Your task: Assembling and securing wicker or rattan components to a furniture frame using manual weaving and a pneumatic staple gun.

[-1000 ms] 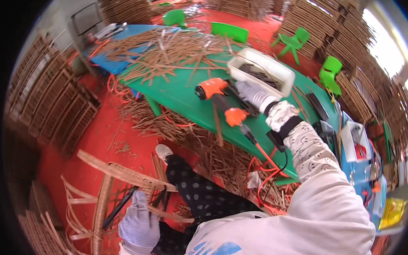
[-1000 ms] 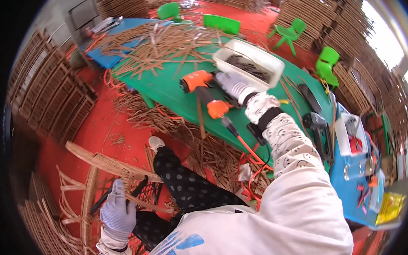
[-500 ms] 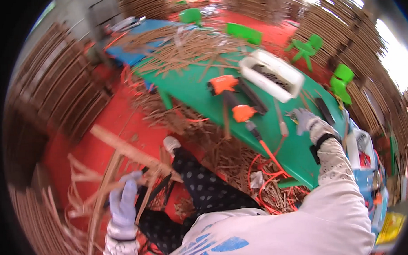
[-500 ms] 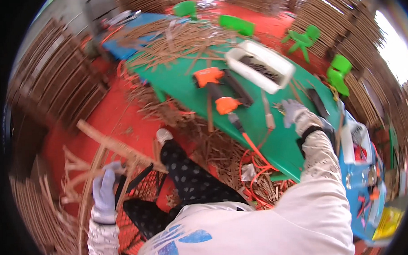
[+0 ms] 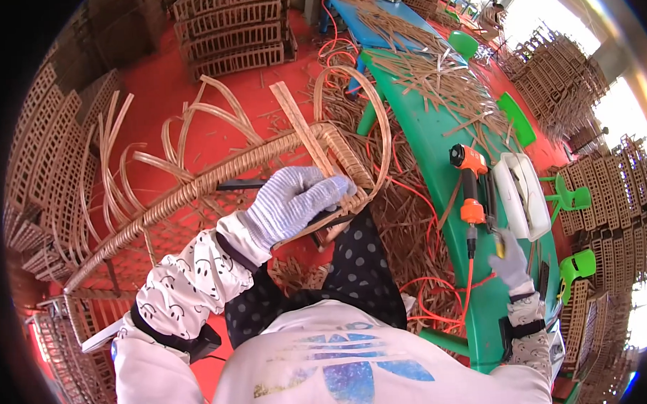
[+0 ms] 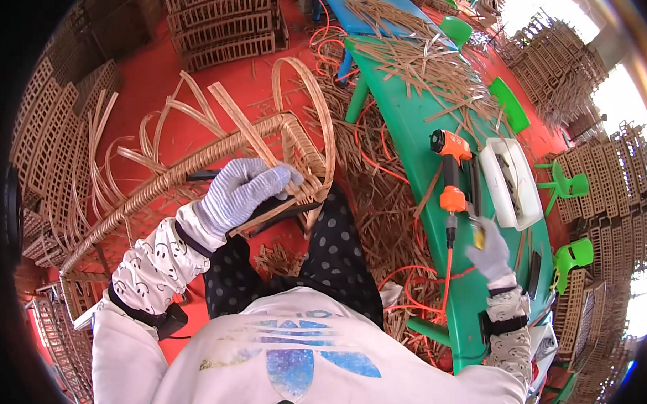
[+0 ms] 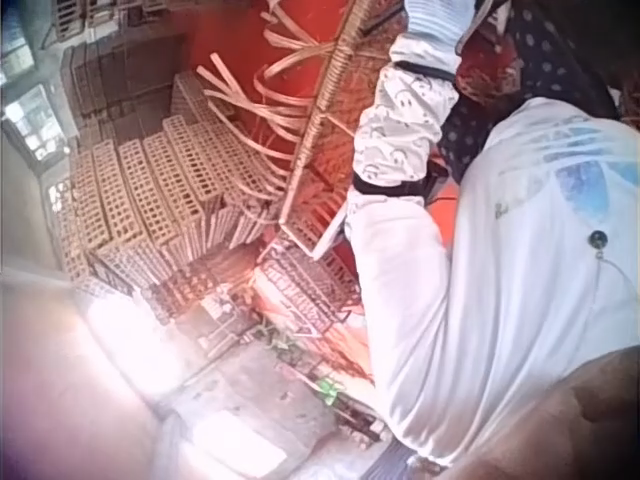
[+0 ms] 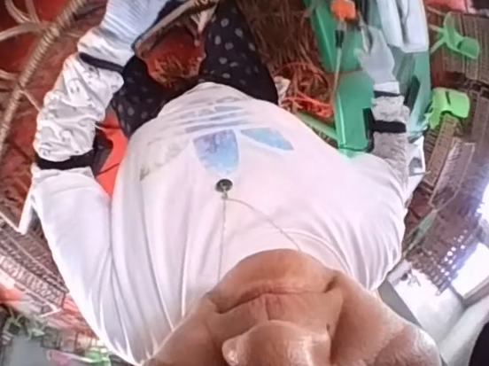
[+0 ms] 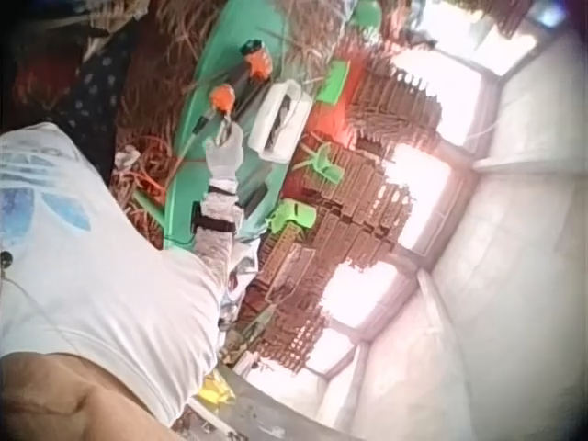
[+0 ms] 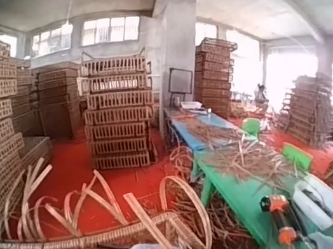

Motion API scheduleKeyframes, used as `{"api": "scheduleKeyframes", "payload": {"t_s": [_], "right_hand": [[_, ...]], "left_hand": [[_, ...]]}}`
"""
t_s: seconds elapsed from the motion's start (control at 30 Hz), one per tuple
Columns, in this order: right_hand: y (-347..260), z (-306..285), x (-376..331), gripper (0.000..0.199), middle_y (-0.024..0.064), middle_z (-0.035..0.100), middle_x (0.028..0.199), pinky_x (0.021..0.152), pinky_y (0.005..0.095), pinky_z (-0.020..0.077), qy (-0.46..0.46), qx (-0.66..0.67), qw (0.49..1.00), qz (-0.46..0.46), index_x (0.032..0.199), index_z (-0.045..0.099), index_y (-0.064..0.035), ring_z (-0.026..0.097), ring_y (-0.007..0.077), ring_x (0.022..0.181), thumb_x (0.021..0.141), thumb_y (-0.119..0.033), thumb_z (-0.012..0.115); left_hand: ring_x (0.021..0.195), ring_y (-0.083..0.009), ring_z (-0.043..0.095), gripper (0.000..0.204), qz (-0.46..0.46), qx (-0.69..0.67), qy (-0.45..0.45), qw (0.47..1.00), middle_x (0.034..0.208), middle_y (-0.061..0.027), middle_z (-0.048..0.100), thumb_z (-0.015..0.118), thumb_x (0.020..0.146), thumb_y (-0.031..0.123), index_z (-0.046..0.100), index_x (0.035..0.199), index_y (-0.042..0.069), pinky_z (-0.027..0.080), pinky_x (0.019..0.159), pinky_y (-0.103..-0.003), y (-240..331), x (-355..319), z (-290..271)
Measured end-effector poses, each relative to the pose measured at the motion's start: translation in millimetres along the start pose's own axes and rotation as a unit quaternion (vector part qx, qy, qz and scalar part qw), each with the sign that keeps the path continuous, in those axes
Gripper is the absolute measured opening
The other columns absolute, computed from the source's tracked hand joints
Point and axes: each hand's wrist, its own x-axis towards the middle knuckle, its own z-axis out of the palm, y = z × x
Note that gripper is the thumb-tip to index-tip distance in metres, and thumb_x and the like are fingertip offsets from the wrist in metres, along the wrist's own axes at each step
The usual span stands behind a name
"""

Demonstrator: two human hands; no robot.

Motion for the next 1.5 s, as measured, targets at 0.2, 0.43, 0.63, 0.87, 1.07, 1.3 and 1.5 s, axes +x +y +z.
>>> {"api": "scheduleKeyframes", "payload": {"t_s": [0.2, 0.43, 0.63, 0.87, 1.07, 1.3, 1.5], "right_hand": [[-186, -10, 68, 0.055, 0.0106, 0.056, 0.092, 0.076, 0.0380, 0.0407, -0.033, -0.068, 0.930, -0.360, 0.104, 0.050, -0.0088, 0.054, 0.0290, 0.086, 0.058, -0.030, 0.072], [-241, 6, 102, 0.057, 0.0088, 0.054, 0.086, 0.074, 0.0369, 0.0398, -0.026, -0.151, 0.882, -0.445, 0.098, 0.052, -0.0078, 0.053, 0.0267, 0.085, 0.056, -0.039, 0.074], [-250, 7, 118, 0.053, 0.0086, 0.053, 0.082, 0.070, 0.0364, 0.0400, -0.061, -0.197, 0.857, -0.473, 0.091, 0.053, -0.0069, 0.053, 0.0252, 0.081, 0.057, -0.042, 0.072], [-263, 7, 134, 0.051, 0.0096, 0.053, 0.081, 0.071, 0.0359, 0.0404, -0.091, -0.225, 0.813, -0.529, 0.088, 0.053, -0.0060, 0.054, 0.0251, 0.080, 0.057, -0.042, 0.071], [-258, 8, 134, 0.047, 0.0086, 0.054, 0.074, 0.069, 0.0351, 0.0410, -0.093, -0.230, 0.800, -0.546, 0.083, 0.053, -0.0067, 0.056, 0.0249, 0.075, 0.060, -0.044, 0.070], [-213, 14, 104, 0.041, 0.0093, 0.059, 0.066, 0.055, 0.0404, 0.0461, -0.022, -0.045, 0.918, -0.393, 0.078, 0.056, -0.0096, 0.059, 0.0300, 0.061, 0.064, -0.046, 0.069], [-77, 2, 79, 0.063, 0.0170, 0.060, 0.088, 0.073, 0.0422, 0.0448, 0.060, -0.182, 0.981, -0.011, 0.108, 0.053, -0.0035, 0.057, 0.0341, 0.084, 0.065, -0.048, 0.067]], "left_hand": [[0.067, -0.0091, 0.056, 0.031, -0.015, -0.007, 0.097, 0.995, 0.073, -0.0035, 0.062, 0.054, 0.089, 0.029, 0.064, 0.094, 0.000, 0.046, 0.065, -0.024, 0, 4, -5], [0.068, -0.0075, 0.054, 0.027, 0.000, 0.020, 0.122, 0.992, 0.077, -0.0033, 0.063, 0.056, 0.087, 0.023, 0.065, 0.095, -0.001, 0.045, 0.064, -0.023, 0, 3, -7], [0.071, -0.0067, 0.054, 0.024, 0.010, 0.074, 0.064, 0.995, 0.078, -0.0017, 0.062, 0.056, 0.087, 0.018, 0.063, 0.098, -0.002, 0.045, 0.066, -0.022, 1, 2, -10], [0.071, -0.0068, 0.053, 0.025, 0.001, 0.058, 0.086, 0.995, 0.076, -0.0007, 0.061, 0.056, 0.087, 0.019, 0.063, 0.098, -0.002, 0.045, 0.065, -0.022, 3, 2, -9], [0.072, -0.0088, 0.056, 0.028, 0.000, -0.022, 0.118, 0.993, 0.080, -0.0028, 0.062, 0.056, 0.088, 0.023, 0.063, 0.097, -0.003, 0.047, 0.067, -0.023, -3, 6, -7], [0.059, -0.0111, 0.056, 0.029, 0.055, -0.128, 0.315, 0.939, 0.076, -0.0058, 0.060, 0.050, 0.090, 0.030, 0.060, 0.091, 0.003, 0.046, 0.057, -0.022, 1, -13, -39], [0.049, -0.0111, 0.052, 0.037, -0.079, -0.159, 0.356, 0.917, 0.077, -0.0074, 0.062, 0.050, 0.087, 0.040, 0.059, 0.085, 0.004, 0.042, 0.043, -0.023, 40, -50, -83]]}}
